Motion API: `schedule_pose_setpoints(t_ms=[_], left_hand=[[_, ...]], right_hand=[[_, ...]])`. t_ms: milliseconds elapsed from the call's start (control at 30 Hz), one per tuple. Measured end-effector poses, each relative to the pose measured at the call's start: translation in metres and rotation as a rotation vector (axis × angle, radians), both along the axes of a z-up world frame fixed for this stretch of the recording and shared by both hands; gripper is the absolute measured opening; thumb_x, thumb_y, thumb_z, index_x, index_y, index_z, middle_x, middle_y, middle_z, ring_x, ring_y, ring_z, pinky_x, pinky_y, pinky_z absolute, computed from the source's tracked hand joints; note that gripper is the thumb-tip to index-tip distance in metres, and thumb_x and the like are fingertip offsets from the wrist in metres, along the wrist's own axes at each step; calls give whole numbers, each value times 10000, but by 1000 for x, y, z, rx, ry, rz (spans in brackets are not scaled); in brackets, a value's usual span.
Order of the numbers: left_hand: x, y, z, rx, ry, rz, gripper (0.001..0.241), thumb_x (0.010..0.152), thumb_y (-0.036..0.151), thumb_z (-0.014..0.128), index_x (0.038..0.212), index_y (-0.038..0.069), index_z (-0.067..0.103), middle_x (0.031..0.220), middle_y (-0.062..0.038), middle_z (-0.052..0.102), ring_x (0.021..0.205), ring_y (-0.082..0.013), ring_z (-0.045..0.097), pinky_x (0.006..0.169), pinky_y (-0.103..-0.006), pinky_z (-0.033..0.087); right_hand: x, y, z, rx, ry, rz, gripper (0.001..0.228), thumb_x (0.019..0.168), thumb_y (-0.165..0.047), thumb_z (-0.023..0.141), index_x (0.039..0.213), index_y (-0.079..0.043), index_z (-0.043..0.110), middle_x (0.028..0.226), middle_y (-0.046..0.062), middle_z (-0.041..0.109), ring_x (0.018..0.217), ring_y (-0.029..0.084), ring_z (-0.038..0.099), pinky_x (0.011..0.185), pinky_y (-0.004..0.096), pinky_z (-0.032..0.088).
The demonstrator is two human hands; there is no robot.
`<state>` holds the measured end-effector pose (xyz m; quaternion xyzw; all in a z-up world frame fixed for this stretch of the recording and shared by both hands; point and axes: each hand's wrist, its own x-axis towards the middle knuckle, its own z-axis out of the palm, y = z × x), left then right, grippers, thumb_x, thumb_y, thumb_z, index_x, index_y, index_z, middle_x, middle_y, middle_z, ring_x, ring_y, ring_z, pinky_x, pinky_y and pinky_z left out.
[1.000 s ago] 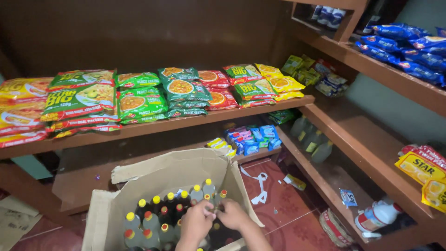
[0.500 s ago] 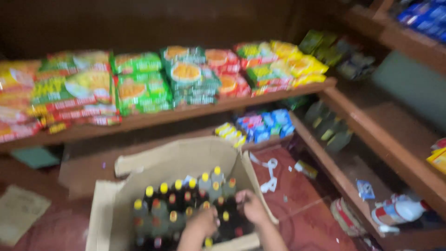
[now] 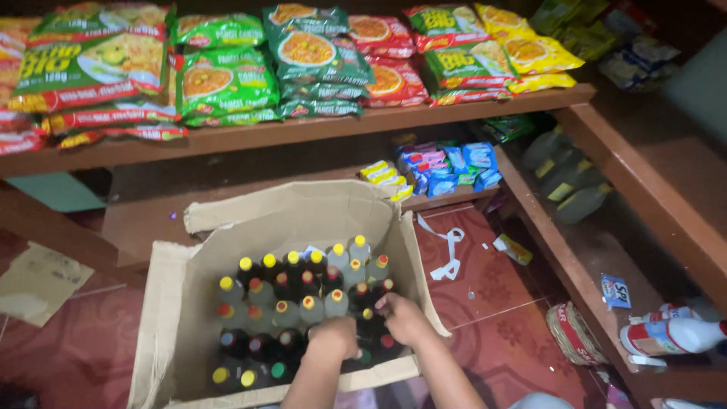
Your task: Organizing and stocking instant noodles and soy sauce bottles on grocery shelves.
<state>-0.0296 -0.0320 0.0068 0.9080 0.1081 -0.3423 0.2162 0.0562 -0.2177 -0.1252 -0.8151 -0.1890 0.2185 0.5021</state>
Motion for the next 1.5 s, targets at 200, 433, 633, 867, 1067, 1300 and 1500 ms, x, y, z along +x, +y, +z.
schedule_pose_setpoints(t_ms=[200, 433, 633, 867, 1067, 1300, 1500], left_hand=[[-14, -19, -81, 25, 173, -159, 370, 842, 84, 717, 1210, 63, 703, 1336, -172, 675, 1231, -324, 651, 983, -445, 556], [-20, -10, -77, 33, -57, 39, 335, 950, 90, 572, 1267, 99, 681, 1405, -165, 608, 1267, -353, 618, 1010, -478, 527], [-1, -7, -20, -82, -195, 155, 475, 902, 33, 592, 1362, 137, 532, 1439, -154, 541, 1331, -355, 548, 1076, -475, 473], [-3, -3, -24, -2, -233, 318, 465, 918, 74, 606, 1363, 176, 522, 1490, -83, 499, 1354, -317, 538, 1048, -479, 503], [0, -5, -32, -15, -247, 351, 537, 951, 103, 583, 1465, 188, 453, 1514, -84, 487, 1374, -316, 522, 1057, -492, 491], [-4, 0, -3, -14, -141, 391, 525, 970, 121, 578, 1468, 212, 442, 1556, -60, 442, 1369, -334, 529, 1062, -526, 482], [9, 19, -42, -37, -311, 417, 459, 898, 128, 653, 1333, 175, 514, 1452, -78, 513, 1353, -309, 519, 1025, -491, 503]], right_hand=[[-36, 12, 73, -566, -57, 138, 322, 804, 25, 665, 1100, -99, 697, 1065, 173, 730, 1029, 322, 704, 877, 394, 559], [-17, 21, 53, -692, -71, 157, 363, 836, -5, 631, 1167, -133, 705, 1102, 199, 711, 1073, 362, 688, 911, 412, 555], [22, 57, 60, -567, -305, 165, 308, 783, -40, 720, 1081, -103, 764, 1133, 178, 710, 1093, 366, 666, 947, 413, 528], [1, 59, 61, -664, -59, 99, 487, 784, -141, 817, 1240, -140, 649, 1147, 139, 713, 1098, 308, 688, 949, 381, 559], [-10, 62, 61, -778, -77, 298, 429, 827, -98, 752, 1238, -187, 667, 1285, 138, 640, 1204, 336, 614, 991, 440, 517], [-8, 74, 46, -942, -131, 355, 367, 978, -76, 573, 1335, -159, 578, 1406, 196, 520, 1283, 387, 560, 1028, 463, 505], [16, 73, -21, -840, -262, 391, 431, 920, 8, 565, 1326, -138, 571, 1417, 199, 499, 1295, 369, 551, 1037, 449, 491]])
